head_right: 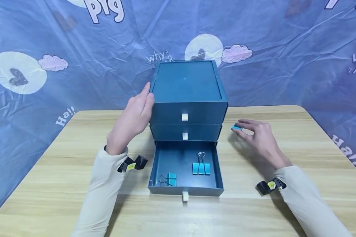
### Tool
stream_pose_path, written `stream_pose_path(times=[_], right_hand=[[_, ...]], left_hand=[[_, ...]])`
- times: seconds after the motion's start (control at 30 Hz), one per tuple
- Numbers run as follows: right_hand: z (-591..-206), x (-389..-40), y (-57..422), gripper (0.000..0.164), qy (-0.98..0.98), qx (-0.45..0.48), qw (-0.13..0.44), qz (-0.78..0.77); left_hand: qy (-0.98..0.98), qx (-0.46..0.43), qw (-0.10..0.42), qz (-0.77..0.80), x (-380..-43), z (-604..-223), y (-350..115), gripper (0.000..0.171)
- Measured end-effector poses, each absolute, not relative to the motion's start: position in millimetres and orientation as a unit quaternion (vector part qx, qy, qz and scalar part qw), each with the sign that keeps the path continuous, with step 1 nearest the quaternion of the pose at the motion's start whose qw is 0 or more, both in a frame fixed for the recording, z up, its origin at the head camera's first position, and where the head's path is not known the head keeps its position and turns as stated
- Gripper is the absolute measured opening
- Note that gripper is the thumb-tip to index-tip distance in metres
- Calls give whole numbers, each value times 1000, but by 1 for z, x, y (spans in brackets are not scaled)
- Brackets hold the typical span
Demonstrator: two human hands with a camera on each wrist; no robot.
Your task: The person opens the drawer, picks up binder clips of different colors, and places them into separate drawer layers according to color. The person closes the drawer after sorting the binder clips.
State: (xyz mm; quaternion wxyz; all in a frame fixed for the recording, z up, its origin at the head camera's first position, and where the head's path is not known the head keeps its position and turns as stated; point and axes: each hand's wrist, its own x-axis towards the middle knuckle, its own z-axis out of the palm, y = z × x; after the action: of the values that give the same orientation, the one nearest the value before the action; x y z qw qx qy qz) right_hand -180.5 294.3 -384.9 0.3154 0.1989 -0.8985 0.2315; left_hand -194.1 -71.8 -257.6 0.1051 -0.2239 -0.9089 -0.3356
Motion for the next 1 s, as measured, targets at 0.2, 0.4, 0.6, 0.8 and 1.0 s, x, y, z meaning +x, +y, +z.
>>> stream_pose_path(times=[0.2, 0.4, 0.6, 0.8, 1.0], right_hand=[[-379, -166, 291, 31, -886, 248, 332, 207], [-366, -149, 282, 29, -862, 314, 338, 212], [-351, -133, 263, 48, -809, 384, 374, 242], [-346, -118, 243, 46, -789, 424, 378, 234], [-350, -117, 231, 43, -792, 449, 351, 221]], left_hand=[[-910, -224, 106, -332, -194, -256, -72, 59], [-912, -221, 104, -330, -195, -256, -71, 59], [-912, -220, 105, -331, -195, -256, -70, 58], [-913, -215, 106, -330, -195, -257, -70, 58], [-914, -214, 108, -327, -195, -257, -70, 58]])
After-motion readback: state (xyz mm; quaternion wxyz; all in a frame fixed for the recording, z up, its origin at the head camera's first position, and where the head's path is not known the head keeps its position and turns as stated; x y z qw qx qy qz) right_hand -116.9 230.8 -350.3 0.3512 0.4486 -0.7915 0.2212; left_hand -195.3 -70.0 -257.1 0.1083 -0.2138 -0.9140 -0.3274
